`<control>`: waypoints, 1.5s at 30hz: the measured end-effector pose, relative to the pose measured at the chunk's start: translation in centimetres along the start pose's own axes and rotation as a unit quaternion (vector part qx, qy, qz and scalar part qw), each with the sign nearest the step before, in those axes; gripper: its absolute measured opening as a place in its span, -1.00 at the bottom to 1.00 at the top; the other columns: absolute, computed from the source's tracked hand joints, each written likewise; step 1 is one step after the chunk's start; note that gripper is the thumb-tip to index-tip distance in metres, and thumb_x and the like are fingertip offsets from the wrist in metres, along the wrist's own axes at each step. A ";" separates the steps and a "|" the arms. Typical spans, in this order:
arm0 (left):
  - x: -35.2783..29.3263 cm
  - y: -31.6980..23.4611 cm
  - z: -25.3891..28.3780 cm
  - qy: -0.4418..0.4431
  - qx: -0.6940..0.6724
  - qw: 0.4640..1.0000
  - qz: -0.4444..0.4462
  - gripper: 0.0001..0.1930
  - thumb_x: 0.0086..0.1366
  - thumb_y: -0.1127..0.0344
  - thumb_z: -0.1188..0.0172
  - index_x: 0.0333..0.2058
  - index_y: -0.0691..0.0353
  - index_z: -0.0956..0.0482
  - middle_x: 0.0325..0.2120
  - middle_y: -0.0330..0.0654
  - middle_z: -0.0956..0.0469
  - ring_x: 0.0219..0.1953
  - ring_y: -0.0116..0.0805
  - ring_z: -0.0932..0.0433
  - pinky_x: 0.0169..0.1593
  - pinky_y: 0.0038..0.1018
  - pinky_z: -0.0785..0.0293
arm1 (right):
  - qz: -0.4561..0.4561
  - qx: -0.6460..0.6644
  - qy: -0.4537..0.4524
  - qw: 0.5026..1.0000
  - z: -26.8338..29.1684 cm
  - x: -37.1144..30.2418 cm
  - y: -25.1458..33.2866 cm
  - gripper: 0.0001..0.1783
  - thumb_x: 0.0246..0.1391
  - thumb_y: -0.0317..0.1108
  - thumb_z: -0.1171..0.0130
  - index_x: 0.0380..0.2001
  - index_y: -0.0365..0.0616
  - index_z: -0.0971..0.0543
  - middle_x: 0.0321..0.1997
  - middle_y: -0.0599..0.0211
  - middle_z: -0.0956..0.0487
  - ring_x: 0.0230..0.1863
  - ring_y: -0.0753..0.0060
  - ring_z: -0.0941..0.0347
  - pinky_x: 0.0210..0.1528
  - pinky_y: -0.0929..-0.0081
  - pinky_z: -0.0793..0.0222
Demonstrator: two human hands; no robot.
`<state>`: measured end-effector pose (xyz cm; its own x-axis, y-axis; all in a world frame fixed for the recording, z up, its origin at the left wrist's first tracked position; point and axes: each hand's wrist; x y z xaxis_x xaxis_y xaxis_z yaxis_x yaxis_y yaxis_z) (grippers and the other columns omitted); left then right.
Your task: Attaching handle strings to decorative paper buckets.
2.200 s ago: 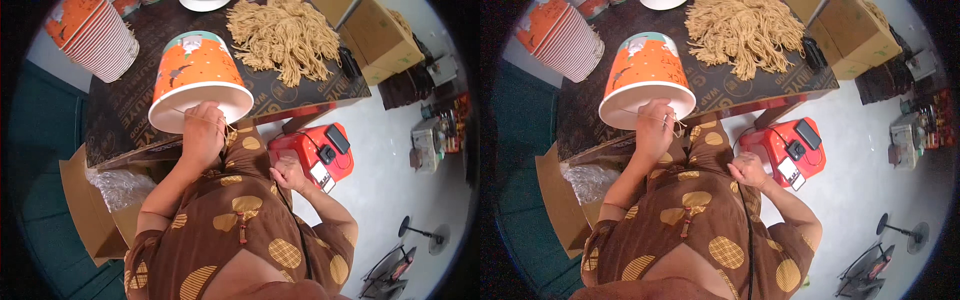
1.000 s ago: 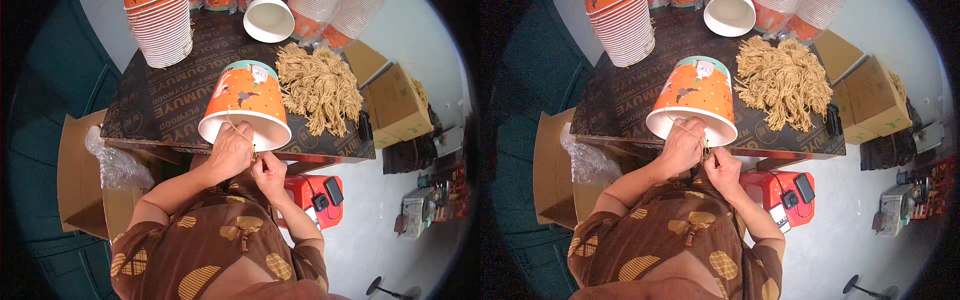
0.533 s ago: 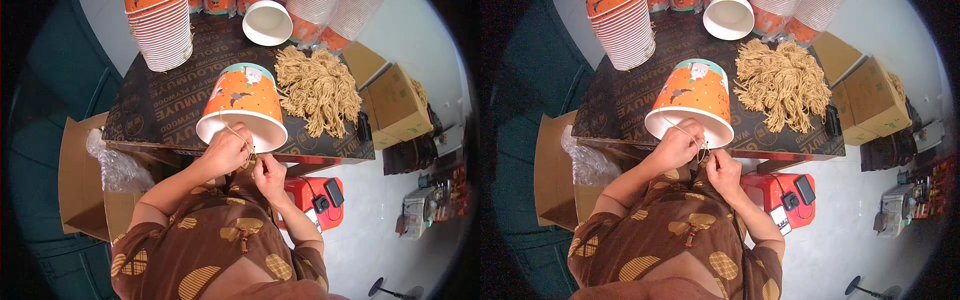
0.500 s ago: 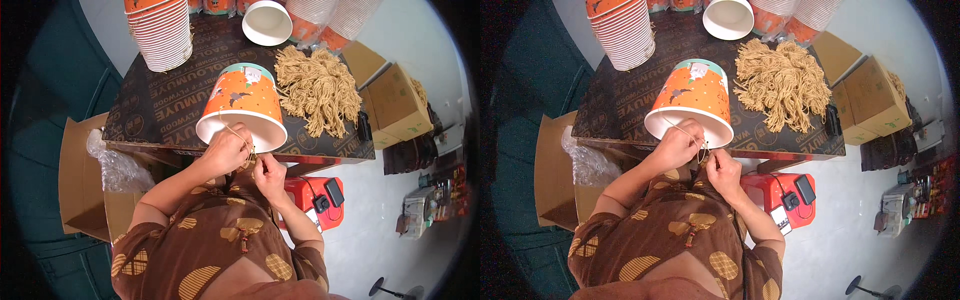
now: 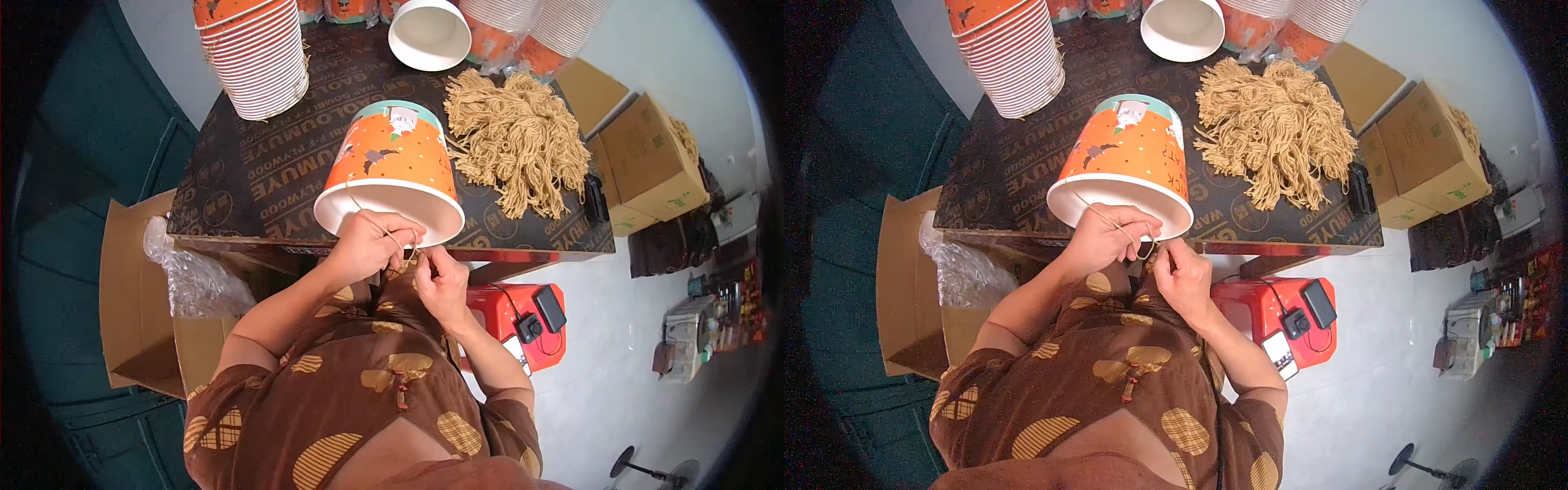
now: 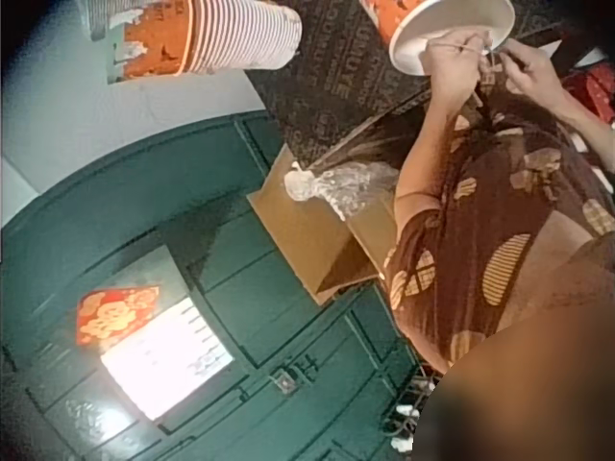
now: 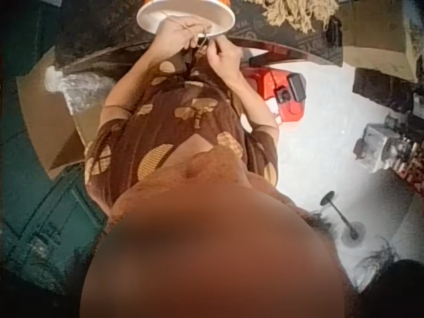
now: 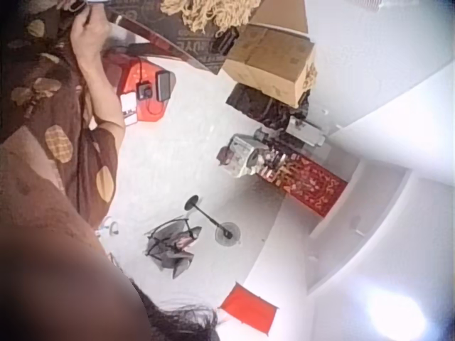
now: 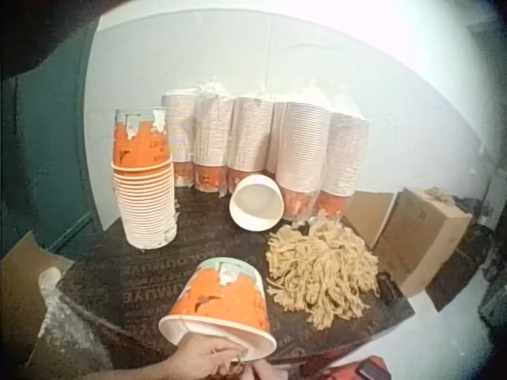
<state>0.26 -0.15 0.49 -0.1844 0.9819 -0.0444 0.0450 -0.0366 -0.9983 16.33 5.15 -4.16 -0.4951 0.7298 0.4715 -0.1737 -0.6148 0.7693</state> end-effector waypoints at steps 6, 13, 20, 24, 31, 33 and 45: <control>0.1 0.0 -0.7 -0.037 0.070 0.997 -0.001 -0.83 0.29 0.45 -0.17 -0.21 0.41 -0.65 -0.51 -0.27 -0.61 -0.67 -0.64 -0.42 -0.59 -0.59 -0.39 | 0.005 -0.004 -0.002 1.000 -0.2 -0.3 -0.4 -0.96 0.02 -0.58 -0.11 -0.40 -0.27 -0.50 -0.64 0.19 -0.46 -0.65 0.45 -0.41 -0.54 0.48 -0.32; 0.7 -0.1 -0.8 -0.050 0.151 0.987 0.005 -0.85 0.28 0.42 -0.19 -0.24 0.32 -0.67 -0.57 -0.21 -0.61 -0.64 -0.57 -0.48 -0.55 -0.53 -0.42 | 0.020 -0.024 0.002 1.000 0.0 -0.3 0.0 -0.97 -0.03 -0.56 -0.12 -0.45 -0.25 -0.49 -0.58 0.05 -0.50 -0.55 0.01 -0.51 -0.52 0.25 -0.38; 1.6 -0.6 -0.4 -0.010 0.231 0.973 -0.027 -0.83 0.30 0.46 -0.12 -0.25 0.37 -0.66 -0.58 -0.25 -0.55 -0.69 -0.60 -0.42 -0.62 -0.62 -0.36 | 0.028 -0.002 -0.006 1.000 -0.1 -0.4 -0.3 -0.92 0.00 -0.59 -0.08 -0.38 -0.28 -0.53 -0.63 0.18 -0.45 -0.64 0.45 -0.41 -0.54 0.48 -0.31; 1.6 -0.8 -0.2 -0.011 0.218 0.976 0.021 -0.83 0.27 0.39 -0.16 -0.26 0.34 -0.67 -0.58 -0.15 -0.61 -0.66 -0.47 -0.54 -0.53 -0.49 -0.45 | -0.112 0.110 0.040 0.987 0.2 -0.7 -0.4 -0.93 0.13 -0.53 -0.08 -0.41 -0.29 -0.53 -0.60 0.50 -0.43 -0.57 0.75 -0.28 -0.52 0.63 -0.21; 1.4 -1.0 -0.2 0.012 0.116 0.993 0.033 -0.92 0.28 0.48 -0.16 -0.29 0.38 -0.55 -0.60 -0.22 -0.53 -0.66 -0.56 -0.50 -0.60 -0.59 -0.43 | -0.200 0.214 0.063 0.954 -0.2 -1.1 -0.5 -0.79 0.25 -0.39 -0.07 -0.46 -0.27 -0.49 -0.64 0.55 -0.39 -0.60 0.73 -0.19 -0.55 0.62 -0.17; 1.3 -1.1 -0.3 0.016 0.119 0.992 0.032 -0.94 0.28 0.52 -0.14 -0.29 0.39 -0.51 -0.59 -0.23 -0.51 -0.65 -0.57 -0.48 -0.61 -0.61 -0.41 | -0.261 0.302 0.084 0.913 0.2 -1.0 0.5 -0.79 0.26 -0.36 -0.06 -0.45 -0.22 -0.49 -0.66 0.57 -0.36 -0.64 0.75 -0.16 -0.60 0.65 -0.10; 1.4 -1.1 -0.4 0.003 0.177 0.984 -0.001 -0.88 0.25 0.43 -0.19 -0.31 0.39 -0.56 -0.65 -0.18 -0.55 -0.65 -0.51 -0.55 -0.58 -0.51 -0.46 | -0.418 0.553 0.129 0.709 0.3 -1.2 2.1 -0.83 0.27 -0.34 -0.08 -0.41 -0.13 -0.49 -0.71 0.60 -0.25 -0.77 0.76 -0.02 -0.74 0.71 0.13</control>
<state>0.35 1.36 1.57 -0.1786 0.9829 -0.0436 -0.2998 -0.0966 -0.9491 16.82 3.10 -2.93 -0.7768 0.5337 -0.3343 0.2038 0.7154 0.6683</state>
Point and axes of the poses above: each hand's wrist, its own x-axis towards the middle knuckle, its own z-axis out of the back of the hand, y = z × x
